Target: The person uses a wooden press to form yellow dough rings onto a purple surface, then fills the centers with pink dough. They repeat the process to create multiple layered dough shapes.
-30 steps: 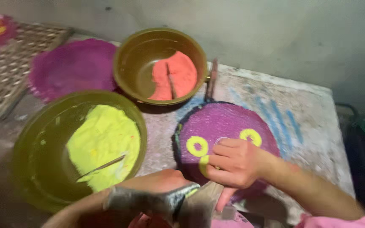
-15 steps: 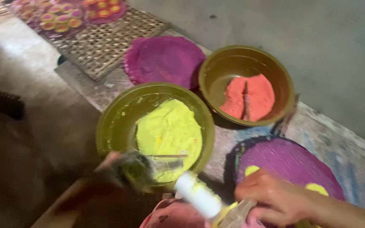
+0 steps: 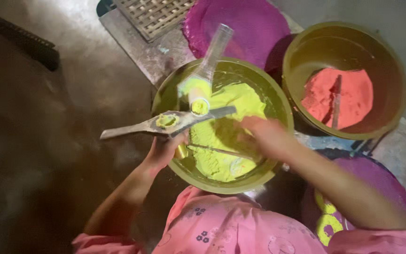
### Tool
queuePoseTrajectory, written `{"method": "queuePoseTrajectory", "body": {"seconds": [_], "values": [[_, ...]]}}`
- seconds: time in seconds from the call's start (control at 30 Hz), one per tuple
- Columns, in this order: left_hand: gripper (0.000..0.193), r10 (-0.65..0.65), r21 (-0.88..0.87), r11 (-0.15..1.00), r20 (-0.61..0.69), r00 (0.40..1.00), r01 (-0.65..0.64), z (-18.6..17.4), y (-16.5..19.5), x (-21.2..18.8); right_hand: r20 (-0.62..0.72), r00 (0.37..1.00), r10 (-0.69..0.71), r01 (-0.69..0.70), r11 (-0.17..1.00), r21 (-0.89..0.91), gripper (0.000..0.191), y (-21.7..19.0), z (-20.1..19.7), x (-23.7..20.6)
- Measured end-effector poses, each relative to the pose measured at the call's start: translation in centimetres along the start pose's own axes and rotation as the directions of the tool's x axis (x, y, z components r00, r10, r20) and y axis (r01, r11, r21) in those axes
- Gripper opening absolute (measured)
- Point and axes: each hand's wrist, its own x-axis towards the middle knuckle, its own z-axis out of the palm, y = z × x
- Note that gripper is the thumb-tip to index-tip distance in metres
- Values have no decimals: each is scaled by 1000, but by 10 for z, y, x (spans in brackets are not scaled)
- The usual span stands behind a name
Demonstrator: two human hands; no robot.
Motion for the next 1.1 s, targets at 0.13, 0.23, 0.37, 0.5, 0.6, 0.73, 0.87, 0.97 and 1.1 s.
{"method": "queuePoseTrajectory", "body": {"seconds": [0.13, 0.23, 0.37, 0.5, 0.6, 0.73, 0.87, 0.97, 1.1], "values": [[31, 394, 604, 751, -86, 915, -267, -15, -34, 8, 207, 969, -136, 104, 982, 161, 39, -9, 76, 18], [40, 427, 574, 772, -149, 892, -274, -14, -48, 8, 322, 943, -87, 83, 996, 27, 31, -7, 87, 34], [48, 536, 704, 632, -94, 839, -325, -12, -48, 9, 392, 918, -57, 155, 963, -222, 33, -3, 72, 70], [55, 418, 488, 829, -214, 883, -274, -10, -40, 10, 468, 883, 29, 137, 938, -318, 22, -14, 75, 99], [60, 305, 246, 939, -272, 913, -240, -8, -35, 9, 496, 868, -9, 134, 967, -218, 28, -17, 85, 92], [63, 341, 283, 923, -283, 896, -262, -7, -27, 9, 559, 829, -36, 115, 988, -107, 25, -14, 84, 53], [58, 305, 149, 950, -280, 910, -273, -5, -15, 9, 598, 800, -55, 52, 998, 23, 49, -17, 62, 4], [52, 376, 315, 903, -250, 892, -292, -4, -6, 7, 661, 751, 4, -80, 993, 85, 73, -10, 35, -30], [43, 367, 393, 882, -224, 903, -261, 4, 7, 10, 590, 801, -100, -208, 878, 431, 47, 12, 1, -62]]}}
